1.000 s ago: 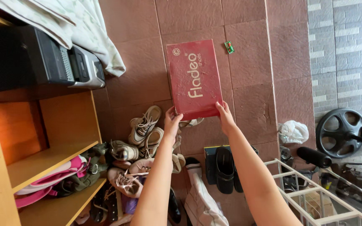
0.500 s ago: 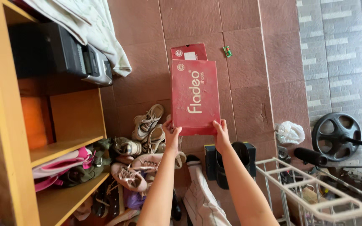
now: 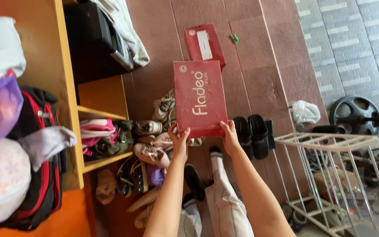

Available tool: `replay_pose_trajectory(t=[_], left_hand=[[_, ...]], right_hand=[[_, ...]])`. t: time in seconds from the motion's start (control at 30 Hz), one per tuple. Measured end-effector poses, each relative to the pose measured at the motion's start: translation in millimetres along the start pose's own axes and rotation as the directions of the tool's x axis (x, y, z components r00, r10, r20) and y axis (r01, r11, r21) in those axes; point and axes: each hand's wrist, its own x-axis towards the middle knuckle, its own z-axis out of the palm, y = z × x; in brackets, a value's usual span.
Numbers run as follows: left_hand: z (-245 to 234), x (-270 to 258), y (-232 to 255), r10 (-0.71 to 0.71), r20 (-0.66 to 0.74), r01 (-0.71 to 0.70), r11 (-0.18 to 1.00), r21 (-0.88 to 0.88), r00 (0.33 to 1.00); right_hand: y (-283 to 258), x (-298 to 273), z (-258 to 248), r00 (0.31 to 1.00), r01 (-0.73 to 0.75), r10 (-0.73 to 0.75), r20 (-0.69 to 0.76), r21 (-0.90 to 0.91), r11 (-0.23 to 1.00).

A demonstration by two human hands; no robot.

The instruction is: The person cleans a pair of black shoes and a pair of white shoes with a cloth, then ties the laces of a black shoe and places them in a box.

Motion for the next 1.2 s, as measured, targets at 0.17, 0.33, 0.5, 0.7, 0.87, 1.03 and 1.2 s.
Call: replay_pose_trajectory(t=[0.17,0.33,0.5,0.7,0.87,1.03,1.2], left_hand=[[-37,-48,-41,0.011,-0.063,-0.027,0.967,-0.252,0.998],[-63,-77,-98,0.006,-0.040,-0.018,0.951,-0.309,0.999],[-74,-90,-149,0.099,-0.195,-0.134,0.975,-0.178,0.976],[-93,-128,-183,0.169,-0.254,-0.221,0.956,-0.194,0.952],[-108,-181,-223,0.133,-0.292,-0.219,0.934,-0.283,0.947],[-134,-198,-288,-0.036,-0.386,-0.127,0.913,-0.389,0.922],[-177,-159,-358,0.077,-0.245,-0.170,0.906,-0.388,0.966]], right_hand=[[33,-64,-12,1.000,0.021,-0.021,-0.019,0.022,1.000],[68,-101,-37,1.000,0.003,-0.005,-0.026,-0.071,0.997],[91,-125,-69,0.999,-0.046,0.048,0.014,-0.139,0.989],[126,-145,-157,0.940,-0.267,0.295,0.171,-0.169,0.949],[161,-140,-241,0.954,-0.276,0.293,0.067,-0.192,0.942],[209,-151,-286,0.945,-0.318,0.327,-0.011,-0.268,0.910],[300,-156,-314,0.981,-0.131,0.188,0.051,-0.544,0.829]])
